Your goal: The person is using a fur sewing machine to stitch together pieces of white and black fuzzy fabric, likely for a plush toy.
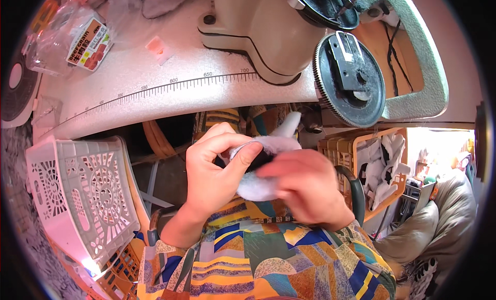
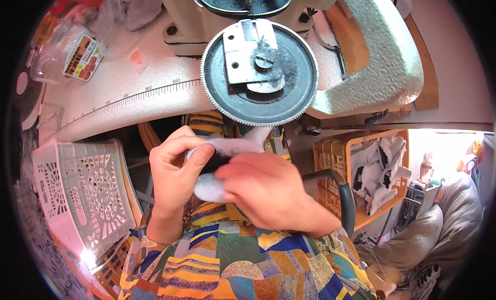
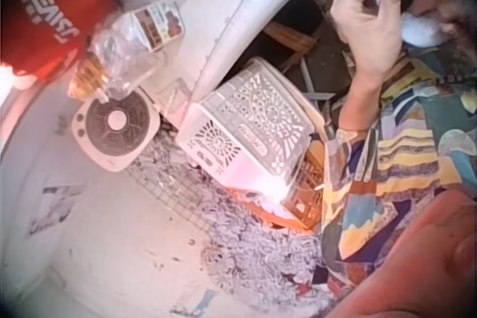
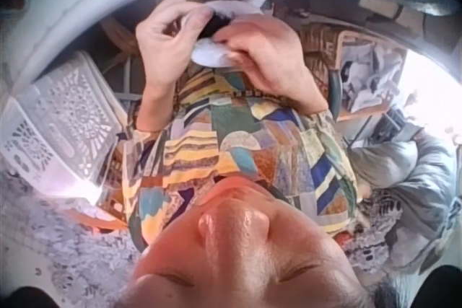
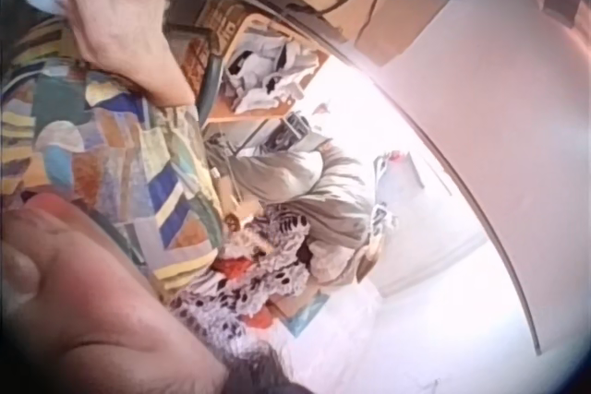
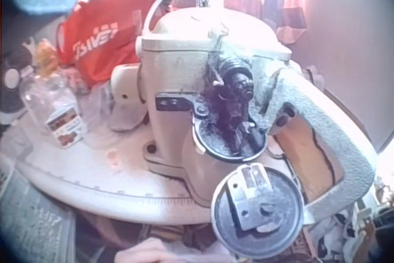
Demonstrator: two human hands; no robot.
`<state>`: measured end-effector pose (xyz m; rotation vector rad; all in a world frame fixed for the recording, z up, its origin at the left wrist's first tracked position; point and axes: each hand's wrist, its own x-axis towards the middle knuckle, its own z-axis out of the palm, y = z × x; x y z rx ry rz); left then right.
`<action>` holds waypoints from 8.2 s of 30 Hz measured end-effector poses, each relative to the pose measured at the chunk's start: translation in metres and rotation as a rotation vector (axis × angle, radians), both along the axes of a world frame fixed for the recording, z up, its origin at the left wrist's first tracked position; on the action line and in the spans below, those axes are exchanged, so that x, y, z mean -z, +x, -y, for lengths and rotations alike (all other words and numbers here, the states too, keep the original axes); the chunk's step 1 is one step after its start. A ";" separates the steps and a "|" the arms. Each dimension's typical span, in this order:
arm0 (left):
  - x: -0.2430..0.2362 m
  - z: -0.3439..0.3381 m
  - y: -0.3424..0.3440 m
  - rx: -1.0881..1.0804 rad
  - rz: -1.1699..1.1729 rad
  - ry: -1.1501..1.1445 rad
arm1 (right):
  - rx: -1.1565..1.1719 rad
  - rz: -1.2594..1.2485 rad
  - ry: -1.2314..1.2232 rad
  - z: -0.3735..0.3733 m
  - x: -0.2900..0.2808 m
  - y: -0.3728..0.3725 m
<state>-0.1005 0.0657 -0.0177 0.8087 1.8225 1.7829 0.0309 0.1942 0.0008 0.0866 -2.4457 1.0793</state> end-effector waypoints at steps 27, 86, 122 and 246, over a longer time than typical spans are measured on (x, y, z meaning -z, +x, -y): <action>0.003 -0.007 -0.002 0.013 -0.100 0.069 | 0.369 0.044 -0.188 -0.017 0.008 0.002; 0.000 -0.008 0.006 0.069 -0.086 -0.080 | 0.102 0.277 -0.060 -0.037 -0.024 -0.016; -0.008 0.001 0.009 0.080 0.086 -0.004 | -0.033 0.288 -0.208 -0.043 -0.023 -0.017; 0.008 -0.006 -0.021 0.073 0.447 0.073 | 0.274 -0.149 -0.593 -0.035 0.021 0.027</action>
